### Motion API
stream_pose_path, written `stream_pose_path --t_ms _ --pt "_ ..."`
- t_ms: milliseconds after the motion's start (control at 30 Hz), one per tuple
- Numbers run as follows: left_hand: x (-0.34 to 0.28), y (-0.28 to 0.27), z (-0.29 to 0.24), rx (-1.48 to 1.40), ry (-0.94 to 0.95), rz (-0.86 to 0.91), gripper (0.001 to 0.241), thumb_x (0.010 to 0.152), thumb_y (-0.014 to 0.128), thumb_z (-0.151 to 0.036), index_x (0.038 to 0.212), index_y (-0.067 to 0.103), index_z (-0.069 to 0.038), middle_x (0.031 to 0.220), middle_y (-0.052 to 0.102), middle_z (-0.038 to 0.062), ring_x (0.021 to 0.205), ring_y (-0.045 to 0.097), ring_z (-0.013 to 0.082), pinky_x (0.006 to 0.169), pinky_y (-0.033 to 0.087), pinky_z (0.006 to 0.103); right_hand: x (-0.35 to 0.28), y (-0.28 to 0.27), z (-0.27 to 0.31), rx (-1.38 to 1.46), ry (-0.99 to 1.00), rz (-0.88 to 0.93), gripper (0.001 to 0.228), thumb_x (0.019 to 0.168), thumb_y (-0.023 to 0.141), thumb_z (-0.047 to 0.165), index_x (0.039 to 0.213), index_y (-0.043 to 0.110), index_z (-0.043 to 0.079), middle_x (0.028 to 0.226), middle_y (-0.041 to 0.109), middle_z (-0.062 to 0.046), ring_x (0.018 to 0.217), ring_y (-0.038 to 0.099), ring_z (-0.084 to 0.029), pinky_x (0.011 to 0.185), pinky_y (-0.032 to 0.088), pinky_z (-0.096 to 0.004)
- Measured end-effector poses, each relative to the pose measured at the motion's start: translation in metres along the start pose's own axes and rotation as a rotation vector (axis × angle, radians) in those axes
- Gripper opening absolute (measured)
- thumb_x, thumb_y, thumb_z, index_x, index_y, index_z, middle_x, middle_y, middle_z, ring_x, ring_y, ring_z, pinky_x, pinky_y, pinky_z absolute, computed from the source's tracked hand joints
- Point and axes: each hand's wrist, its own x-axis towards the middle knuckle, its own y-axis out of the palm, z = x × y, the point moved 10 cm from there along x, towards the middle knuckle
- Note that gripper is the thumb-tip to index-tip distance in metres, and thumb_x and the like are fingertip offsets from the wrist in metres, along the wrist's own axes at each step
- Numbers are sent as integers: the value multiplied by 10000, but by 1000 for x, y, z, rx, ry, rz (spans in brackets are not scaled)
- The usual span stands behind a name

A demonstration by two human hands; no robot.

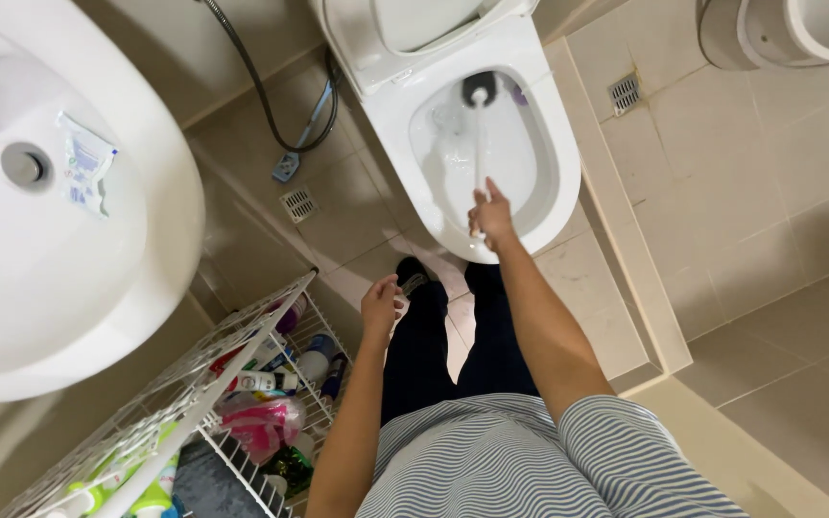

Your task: Scrubbing the inside of a toilet bowl with a brush and rinsing it with water.

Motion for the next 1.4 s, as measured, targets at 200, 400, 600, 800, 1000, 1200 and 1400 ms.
stream_pose_path --t_ms 200,400,600,800,1000,1200,1400 --pt "13 17 1 26 -2 41 304 1013 565 -206 1264 690 -87 931 683 31 650 595 103 514 479 262 -61 1 -33 -501 -62 206 621 1044 554 241 1622 333 189 601 544 -66 427 470 -163 419 441 -338" --pt "16 30 -14 99 1 67 305 1020 557 -223 1264 693 -101 939 679 24 649 588 100 514 477 262 -110 -71 -9 -1072 49 219 610 1030 522 232 1615 353 269 894 721 -231 606 619 -285 574 576 -436" --pt "14 46 -25 147 -35 92 316 1028 549 -228 1286 685 -107 963 692 21 657 577 104 542 489 276 -65 -193 11 -1750 142 121 678 1028 553 247 1642 269 292 1328 669 -191 1159 695 -348 949 580 -514" --pt "14 63 -24 184 -14 121 330 1021 539 -240 1281 692 -106 960 695 5 666 591 93 565 494 264 -64 -182 -5 -1644 173 -139 737 1030 474 140 1687 164 265 1274 677 -242 1124 701 -381 898 594 -513" --pt "16 61 -10 165 -8 152 328 1020 545 -237 1281 689 -100 950 686 4 660 584 85 561 488 259 -129 -137 -52 -1559 177 141 643 1056 470 322 1646 213 328 1261 688 -204 1156 683 -370 970 551 -512" --pt "10 56 -18 167 -29 133 331 1006 549 -222 1284 687 -107 928 685 -4 634 576 94 526 479 261 -80 -179 20 -1473 125 -193 615 1076 444 323 1652 229 334 1256 699 -169 1143 692 -345 914 582 -507" --pt "15 43 -14 155 -19 114 316 1006 576 -198 1280 691 -91 916 680 13 648 583 98 530 462 266 -54 -162 -1 -1441 64 -243 594 1076 437 356 1630 226 386 1215 696 -178 1133 672 -356 903 563 -515"
